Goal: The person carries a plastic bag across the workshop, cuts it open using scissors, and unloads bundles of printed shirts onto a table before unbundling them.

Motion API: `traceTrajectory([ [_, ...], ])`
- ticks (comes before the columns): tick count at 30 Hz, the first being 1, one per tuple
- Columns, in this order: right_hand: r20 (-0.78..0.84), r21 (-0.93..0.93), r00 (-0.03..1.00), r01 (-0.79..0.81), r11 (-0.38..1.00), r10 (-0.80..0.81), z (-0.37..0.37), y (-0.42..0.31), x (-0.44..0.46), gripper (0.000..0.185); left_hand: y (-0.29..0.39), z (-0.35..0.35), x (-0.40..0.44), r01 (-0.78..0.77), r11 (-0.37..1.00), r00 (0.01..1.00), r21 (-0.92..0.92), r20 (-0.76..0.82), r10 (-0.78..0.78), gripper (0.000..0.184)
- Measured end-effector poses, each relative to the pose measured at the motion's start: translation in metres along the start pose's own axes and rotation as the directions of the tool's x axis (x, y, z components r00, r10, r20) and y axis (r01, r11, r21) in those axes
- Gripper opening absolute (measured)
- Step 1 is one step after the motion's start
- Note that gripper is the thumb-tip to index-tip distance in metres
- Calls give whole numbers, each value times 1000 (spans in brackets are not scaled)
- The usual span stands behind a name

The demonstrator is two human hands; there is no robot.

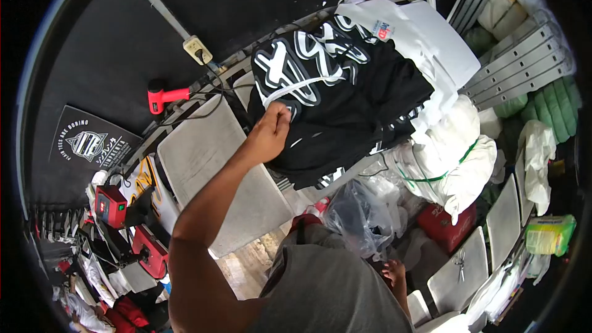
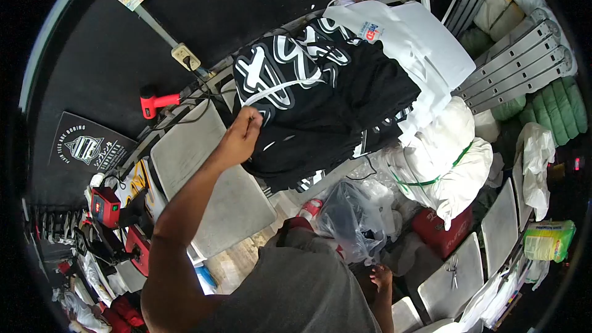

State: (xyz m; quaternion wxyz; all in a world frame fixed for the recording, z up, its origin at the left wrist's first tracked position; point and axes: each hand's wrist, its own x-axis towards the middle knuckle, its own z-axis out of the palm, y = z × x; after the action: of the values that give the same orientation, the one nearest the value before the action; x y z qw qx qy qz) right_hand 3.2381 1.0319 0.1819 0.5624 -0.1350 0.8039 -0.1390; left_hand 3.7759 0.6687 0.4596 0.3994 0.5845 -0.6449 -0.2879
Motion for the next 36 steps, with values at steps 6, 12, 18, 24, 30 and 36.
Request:
traceTrajectory([
  [6, 25, 122, 1000, -11, 993, 8, 3, 11, 5, 21, -11, -30, 56, 131, 991, 902, -36, 419, -104, 21],
  [12, 42, 137, 999, -41, 990, 35, 4, 15, 2, 20, -20, -29, 73, 198, 979, 914, -51, 371, -165, 25],
  [18, 154, 234, 987, -84, 969, 48, -1, 34, 9, 20, -17, -28, 71, 199, 977, 913, -76, 376, -157, 25],
  [24, -1, 65, 999, -46, 997, 46, 7, 19, -7, 19, -14, -29, 64, 206, 971, 883, -123, 452, -130, 24],
  [30, 21, 68, 999, -42, 997, 40, 6, 19, -5, 26, 0, -29, 52, 103, 994, 854, -35, 516, -71, 24],
  [36, 24, 67, 998, -59, 996, 57, 13, 6, -22, 26, -12, -29, 40, 59, 998, 932, 29, 356, -66, 21],
])
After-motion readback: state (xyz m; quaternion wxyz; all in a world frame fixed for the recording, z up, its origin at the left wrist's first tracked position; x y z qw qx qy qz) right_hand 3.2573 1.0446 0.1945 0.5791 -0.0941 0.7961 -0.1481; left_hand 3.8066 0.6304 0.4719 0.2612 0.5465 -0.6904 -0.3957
